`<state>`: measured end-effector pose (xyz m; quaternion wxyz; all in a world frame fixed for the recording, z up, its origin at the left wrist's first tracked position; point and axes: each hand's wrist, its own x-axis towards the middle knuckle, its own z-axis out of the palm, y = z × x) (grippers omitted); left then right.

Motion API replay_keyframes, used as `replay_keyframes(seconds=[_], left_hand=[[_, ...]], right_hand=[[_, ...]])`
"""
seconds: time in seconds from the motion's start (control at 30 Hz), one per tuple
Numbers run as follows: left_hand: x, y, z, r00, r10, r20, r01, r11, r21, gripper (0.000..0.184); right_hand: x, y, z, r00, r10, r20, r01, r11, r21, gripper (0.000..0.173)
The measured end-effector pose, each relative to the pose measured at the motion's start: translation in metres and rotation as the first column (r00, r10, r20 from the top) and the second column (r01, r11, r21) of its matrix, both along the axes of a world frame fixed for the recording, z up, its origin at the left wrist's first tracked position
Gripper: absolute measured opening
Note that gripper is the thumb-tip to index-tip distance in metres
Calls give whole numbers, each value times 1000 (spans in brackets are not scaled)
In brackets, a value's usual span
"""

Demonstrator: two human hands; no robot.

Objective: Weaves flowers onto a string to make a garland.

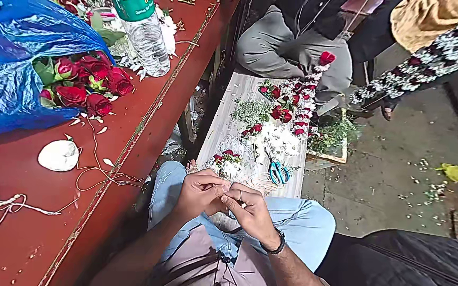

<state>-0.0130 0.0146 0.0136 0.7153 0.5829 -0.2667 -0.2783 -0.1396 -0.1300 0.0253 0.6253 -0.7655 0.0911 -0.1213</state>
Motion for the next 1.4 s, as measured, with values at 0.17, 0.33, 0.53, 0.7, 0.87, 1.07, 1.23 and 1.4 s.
replay_keyframes(seconds=[0.17,0.33,0.53,0.7,0.87,1.07,1.23,1.4], left_hand=[[-2,6,2,743,-175,646,47,976,211,18],[10,7,10,884,-231,406,202,973,112,9],[22,9,-5,949,-288,-126,268,951,-154,15],[15,5,-61,912,-410,-29,410,908,83,37],[4,26,-84,825,-544,-155,563,817,126,25],[44,53,-29,942,-321,-99,331,937,115,20],[51,44,6,949,-310,-51,314,939,137,23],[35,22,20,968,-171,-186,197,971,132,42]], right_hand=[[-3,-12,10,999,-36,-34,35,999,-23,23],[-4,-14,10,999,-7,-45,10,997,71,20],[-3,-18,8,998,-39,-56,50,980,195,21],[-2,-30,20,997,-77,3,72,939,335,19],[-10,-71,43,975,-210,71,177,929,325,19],[-34,-106,11,938,-345,42,286,835,471,21],[-41,-101,-20,916,-400,-34,350,754,555,24],[-44,-98,-35,886,-458,-69,417,725,549,27]])
